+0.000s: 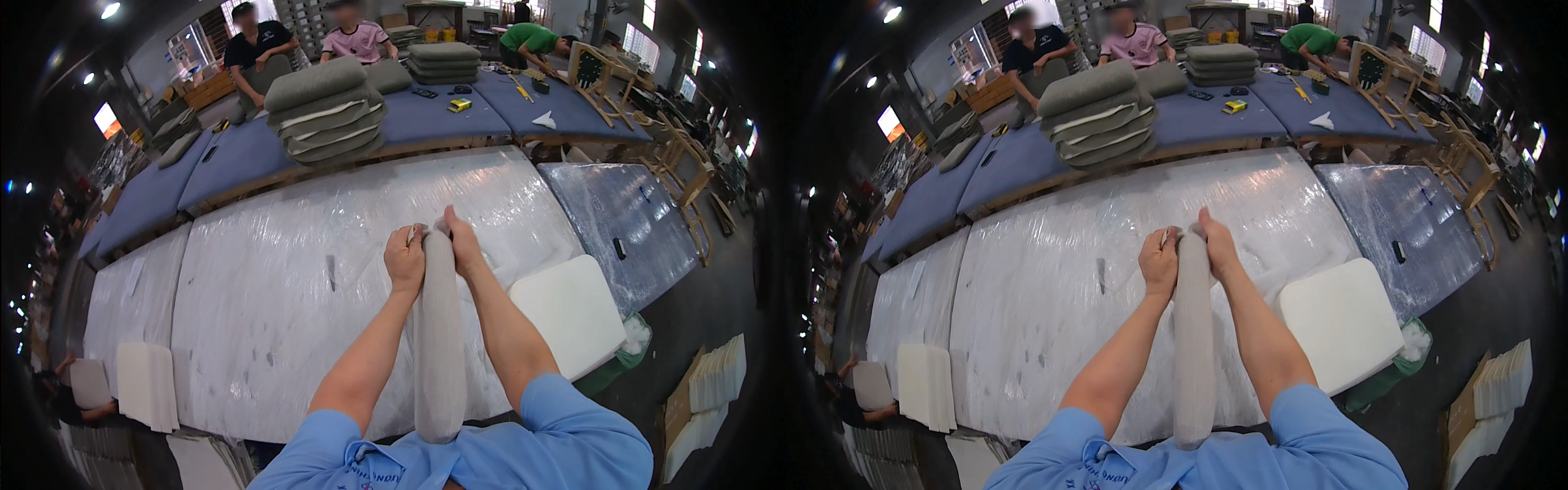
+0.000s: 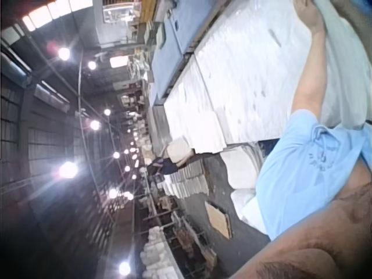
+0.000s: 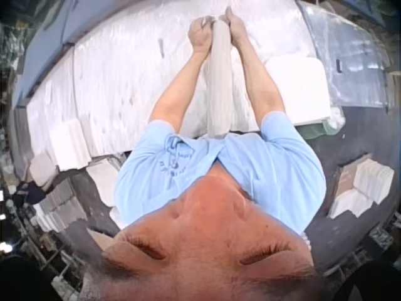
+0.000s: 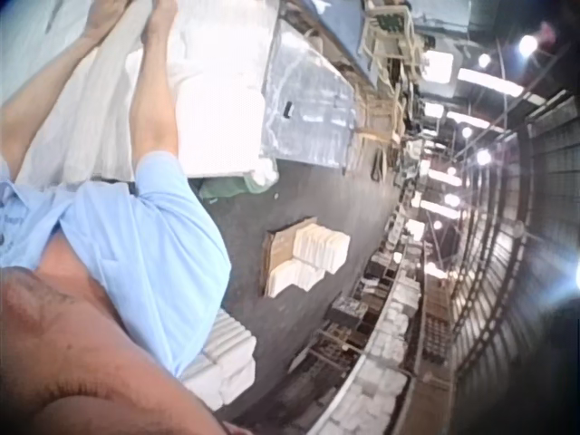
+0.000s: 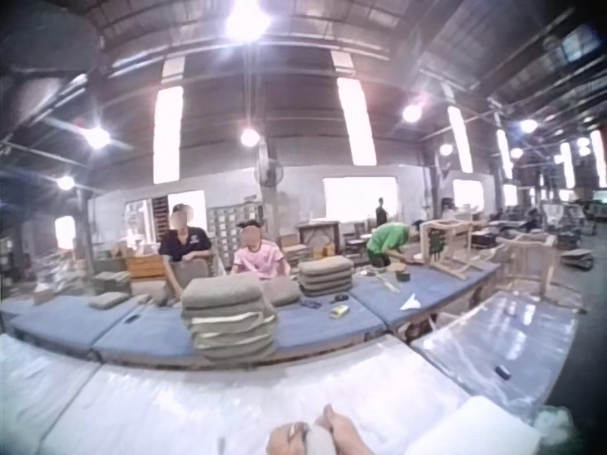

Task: The person inserts foam cushions into fabric covers on a plastic-wrapped workbench in a factory. They repeatedly pull the covers over the foam, adjust the fit, and place finished cushions onto a stack. Other workers are visible in the background performing similar tasks.

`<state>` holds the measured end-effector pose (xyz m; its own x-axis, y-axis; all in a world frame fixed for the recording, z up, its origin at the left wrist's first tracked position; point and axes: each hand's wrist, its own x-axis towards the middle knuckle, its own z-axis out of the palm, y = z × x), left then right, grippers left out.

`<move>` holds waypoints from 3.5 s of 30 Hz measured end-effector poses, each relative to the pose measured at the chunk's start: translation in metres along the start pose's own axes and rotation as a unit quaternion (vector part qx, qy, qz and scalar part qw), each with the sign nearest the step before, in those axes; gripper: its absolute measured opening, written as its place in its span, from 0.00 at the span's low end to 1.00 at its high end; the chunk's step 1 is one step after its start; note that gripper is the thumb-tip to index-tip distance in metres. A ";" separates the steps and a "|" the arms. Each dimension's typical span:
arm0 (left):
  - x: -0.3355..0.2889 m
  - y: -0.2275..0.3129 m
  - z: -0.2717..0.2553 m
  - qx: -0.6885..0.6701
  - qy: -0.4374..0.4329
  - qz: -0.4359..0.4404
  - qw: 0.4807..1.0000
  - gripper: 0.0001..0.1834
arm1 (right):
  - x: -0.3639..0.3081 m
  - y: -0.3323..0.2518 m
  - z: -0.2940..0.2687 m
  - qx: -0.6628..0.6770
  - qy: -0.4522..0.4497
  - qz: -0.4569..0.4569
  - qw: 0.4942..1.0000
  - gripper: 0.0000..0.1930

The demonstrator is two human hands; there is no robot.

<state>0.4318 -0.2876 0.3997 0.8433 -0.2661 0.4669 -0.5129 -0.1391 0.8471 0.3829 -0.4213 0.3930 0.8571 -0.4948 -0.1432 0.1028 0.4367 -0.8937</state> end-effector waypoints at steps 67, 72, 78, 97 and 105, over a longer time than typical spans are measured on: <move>-0.028 -0.008 -0.025 -0.240 -0.209 -0.219 0.922 0.44 | 0.053 -0.033 0.027 -0.573 0.090 -0.132 0.804 0.17; -0.138 -0.013 -0.126 -0.291 -0.409 -0.245 0.829 0.51 | 0.052 -0.054 -0.013 -0.540 0.262 -0.064 0.797 0.17; -0.184 0.111 -0.155 -0.055 -0.319 0.032 0.946 0.57 | 0.055 -0.059 -0.025 -0.494 0.351 0.010 0.796 0.18; -0.083 0.119 -0.146 0.036 -0.199 -0.031 0.979 0.40 | -0.110 -0.051 0.072 -0.304 -0.201 -0.573 0.734 0.17; -0.150 0.030 -0.155 0.191 -0.113 -0.035 0.974 0.41 | -0.050 -0.055 -0.016 -0.323 -0.012 -0.458 0.828 0.19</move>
<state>0.3150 -0.1040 0.3946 0.8431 -0.4411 0.3074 -0.5148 -0.4972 0.6984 0.3260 -0.4325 0.4428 0.5789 -0.3773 0.7229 0.4317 -0.6103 -0.6642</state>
